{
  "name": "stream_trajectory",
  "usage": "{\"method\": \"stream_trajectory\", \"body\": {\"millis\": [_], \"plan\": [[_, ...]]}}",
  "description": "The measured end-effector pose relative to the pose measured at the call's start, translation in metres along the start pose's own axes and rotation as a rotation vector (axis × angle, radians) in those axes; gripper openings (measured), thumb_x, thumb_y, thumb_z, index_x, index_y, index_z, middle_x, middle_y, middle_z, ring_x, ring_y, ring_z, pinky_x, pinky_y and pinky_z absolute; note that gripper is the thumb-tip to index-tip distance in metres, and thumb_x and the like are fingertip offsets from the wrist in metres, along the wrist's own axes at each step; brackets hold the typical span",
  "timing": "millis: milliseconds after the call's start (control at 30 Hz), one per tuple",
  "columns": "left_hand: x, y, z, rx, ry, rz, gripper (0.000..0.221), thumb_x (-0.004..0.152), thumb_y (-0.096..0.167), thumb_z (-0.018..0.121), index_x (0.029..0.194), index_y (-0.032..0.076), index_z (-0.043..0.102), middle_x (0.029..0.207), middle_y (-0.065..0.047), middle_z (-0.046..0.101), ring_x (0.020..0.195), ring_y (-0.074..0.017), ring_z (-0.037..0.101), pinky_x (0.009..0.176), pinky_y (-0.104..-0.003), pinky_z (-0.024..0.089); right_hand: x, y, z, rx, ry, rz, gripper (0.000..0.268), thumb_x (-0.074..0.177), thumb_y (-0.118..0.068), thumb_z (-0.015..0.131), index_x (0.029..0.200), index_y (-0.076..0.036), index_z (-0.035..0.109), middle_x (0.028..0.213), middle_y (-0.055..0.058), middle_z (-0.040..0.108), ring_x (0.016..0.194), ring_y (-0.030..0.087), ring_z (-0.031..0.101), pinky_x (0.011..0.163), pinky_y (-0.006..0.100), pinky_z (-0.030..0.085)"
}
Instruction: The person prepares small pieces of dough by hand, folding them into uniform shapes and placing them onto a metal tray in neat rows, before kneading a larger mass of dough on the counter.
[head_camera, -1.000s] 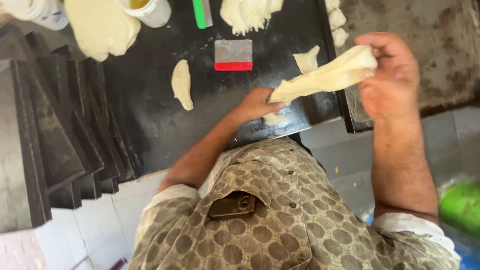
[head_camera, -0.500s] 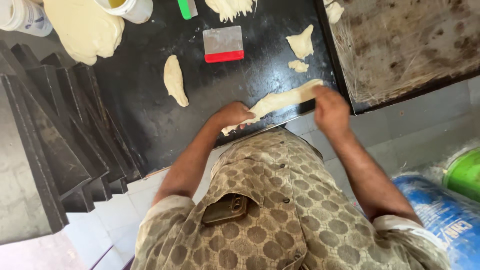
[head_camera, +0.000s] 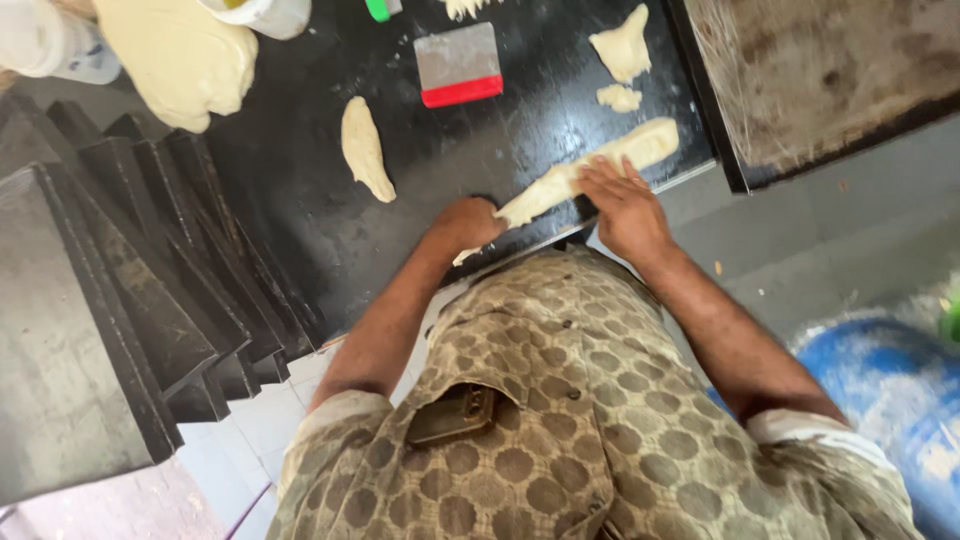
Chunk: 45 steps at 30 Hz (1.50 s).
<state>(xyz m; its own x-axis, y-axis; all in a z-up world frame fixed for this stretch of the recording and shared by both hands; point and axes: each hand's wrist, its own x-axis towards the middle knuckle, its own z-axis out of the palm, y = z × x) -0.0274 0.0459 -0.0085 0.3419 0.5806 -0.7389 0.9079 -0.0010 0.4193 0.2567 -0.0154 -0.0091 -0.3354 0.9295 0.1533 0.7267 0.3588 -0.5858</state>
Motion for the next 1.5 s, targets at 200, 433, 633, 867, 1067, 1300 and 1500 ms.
{"method": "stream_trajectory", "body": {"millis": [200, 433, 633, 867, 1067, 1300, 1500], "plan": [[-0.042, -0.009, 0.009, -0.173, 0.295, 0.176, 0.053, 0.085, 0.035, 0.076, 0.124, 0.001, 0.063, 0.12, -0.025, 0.067, 0.112, -0.0422, 0.064, 0.096, -0.048, 0.051, 0.005, -0.042, 0.019, -0.083, 0.021, -0.01, 0.053, 0.079, 0.013, 0.056, 0.128, -0.002, 0.068, 0.138, 0.018, 0.065, 0.139, 0.037, 0.054, 0.122, 0.055, 0.033], [-0.083, -0.047, 0.024, -0.287, 0.805, 0.405, 0.054, 0.075, 0.021, 0.082, 0.122, 0.001, 0.065, 0.129, -0.021, 0.059, 0.12, -0.042, 0.055, 0.101, -0.049, 0.047, 0.002, -0.074, 0.055, -0.138, 0.043, 0.068, 0.055, 0.08, 0.014, 0.054, 0.13, -0.002, 0.068, 0.138, 0.015, 0.066, 0.14, 0.035, 0.055, 0.123, 0.058, 0.032], [-0.066, -0.061, 0.028, -0.087, 0.652, 0.253, 0.05, 0.069, 0.034, 0.085, 0.106, 0.003, 0.068, 0.108, -0.017, 0.068, 0.105, -0.0376, 0.063, 0.09, -0.05, 0.05, 0.009, -0.097, 0.079, -0.191, 0.001, 0.079, 0.05, 0.081, 0.013, 0.056, 0.125, -0.005, 0.07, 0.14, 0.015, 0.065, 0.141, 0.036, 0.053, 0.122, 0.056, 0.033], [-0.027, -0.123, 0.043, -0.487, 0.428, 0.116, 0.061, 0.083, 0.063, 0.064, 0.076, 0.004, 0.075, 0.073, -0.02, 0.072, 0.071, -0.0352, 0.073, 0.066, -0.047, 0.053, 0.018, -0.128, 0.099, -0.189, -0.092, -0.048, 0.053, 0.076, 0.013, 0.056, 0.126, -0.002, 0.068, 0.147, 0.018, 0.061, 0.142, 0.037, 0.048, 0.119, 0.056, 0.033], [-0.047, -0.163, 0.038, -0.474, 0.457, -0.075, 0.071, 0.082, 0.072, 0.061, 0.07, 0.003, 0.073, 0.067, -0.019, 0.07, 0.063, -0.035, 0.071, 0.062, -0.05, 0.051, 0.024, -0.153, 0.115, -0.155, -0.196, -0.076, 0.058, 0.077, 0.014, 0.052, 0.13, -0.001, 0.066, 0.145, 0.017, 0.061, 0.143, 0.034, 0.05, 0.124, 0.053, 0.031], [-0.082, -0.189, 0.038, -0.472, 0.498, -0.171, 0.066, 0.085, 0.07, 0.062, 0.072, 0.006, 0.072, 0.073, -0.02, 0.071, 0.071, -0.0371, 0.071, 0.067, -0.05, 0.053, 0.04, -0.19, 0.13, -0.046, -0.33, -0.308, 0.058, 0.076, 0.011, 0.054, 0.132, 0.0, 0.064, 0.147, 0.019, 0.059, 0.143, 0.034, 0.049, 0.122, 0.05, 0.032], [-0.132, -0.218, 0.07, -0.61, 0.805, -0.271, 0.054, 0.086, 0.06, 0.067, 0.082, 0.006, 0.075, 0.079, -0.019, 0.073, 0.078, -0.0368, 0.071, 0.069, -0.047, 0.054, 0.068, -0.197, 0.148, 0.063, -0.528, -0.59, 0.058, 0.077, 0.002, 0.066, 0.135, 0.0, 0.062, 0.146, 0.02, 0.059, 0.139, 0.036, 0.051, 0.116, 0.048, 0.035]]}}
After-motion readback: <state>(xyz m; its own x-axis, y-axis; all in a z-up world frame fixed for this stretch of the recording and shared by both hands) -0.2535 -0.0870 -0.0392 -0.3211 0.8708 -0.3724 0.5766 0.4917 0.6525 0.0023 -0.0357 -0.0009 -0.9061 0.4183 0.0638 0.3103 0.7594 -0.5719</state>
